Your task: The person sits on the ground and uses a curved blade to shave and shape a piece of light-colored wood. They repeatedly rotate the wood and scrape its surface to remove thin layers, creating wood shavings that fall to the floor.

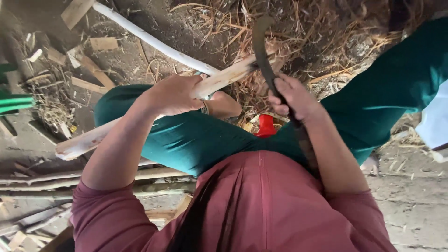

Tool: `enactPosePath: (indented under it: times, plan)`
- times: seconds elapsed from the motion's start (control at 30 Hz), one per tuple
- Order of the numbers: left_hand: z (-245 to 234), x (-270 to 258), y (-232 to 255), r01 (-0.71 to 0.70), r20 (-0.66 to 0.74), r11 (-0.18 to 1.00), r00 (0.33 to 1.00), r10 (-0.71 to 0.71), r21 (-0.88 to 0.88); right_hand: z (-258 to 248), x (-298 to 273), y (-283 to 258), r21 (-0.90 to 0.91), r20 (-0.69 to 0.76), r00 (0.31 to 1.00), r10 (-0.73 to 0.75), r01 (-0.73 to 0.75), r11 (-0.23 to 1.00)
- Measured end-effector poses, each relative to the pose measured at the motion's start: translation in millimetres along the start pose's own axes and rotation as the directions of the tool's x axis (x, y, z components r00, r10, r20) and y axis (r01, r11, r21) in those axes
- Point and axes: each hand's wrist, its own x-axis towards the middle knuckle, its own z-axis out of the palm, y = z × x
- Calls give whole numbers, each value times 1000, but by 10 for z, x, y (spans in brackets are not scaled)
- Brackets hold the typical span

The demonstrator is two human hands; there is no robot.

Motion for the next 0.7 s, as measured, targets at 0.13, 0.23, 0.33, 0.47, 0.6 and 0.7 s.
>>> enactPosePath:
  times: [0.13,0.23,0.33,0.47,0.6,0.7]
  plan:
    - [-1,-12,17,-23,19,999,1000,23,-24,462,-70,4,-17,6,998,61,-60,998]
    - [-86,-88,86,-20,32,999,999,21,-34,441,-29,-330,-298,27,975,219,-201,933]
    - [-70,-87,110,1,30,999,1000,0,-34,92,-22,-248,-274,-119,970,211,-236,932]
    - [-21,10,29,-20,24,1000,1000,19,10,-128,40,91,48,-80,997,6,-2,999]
    - [28,107,-38,-21,-31,1000,999,21,2,-214,280,570,-457,497,765,-409,632,626]
    - [-14,34,-37,7,13,999,1000,-8,52,-261,250,449,-422,510,717,-476,690,588]
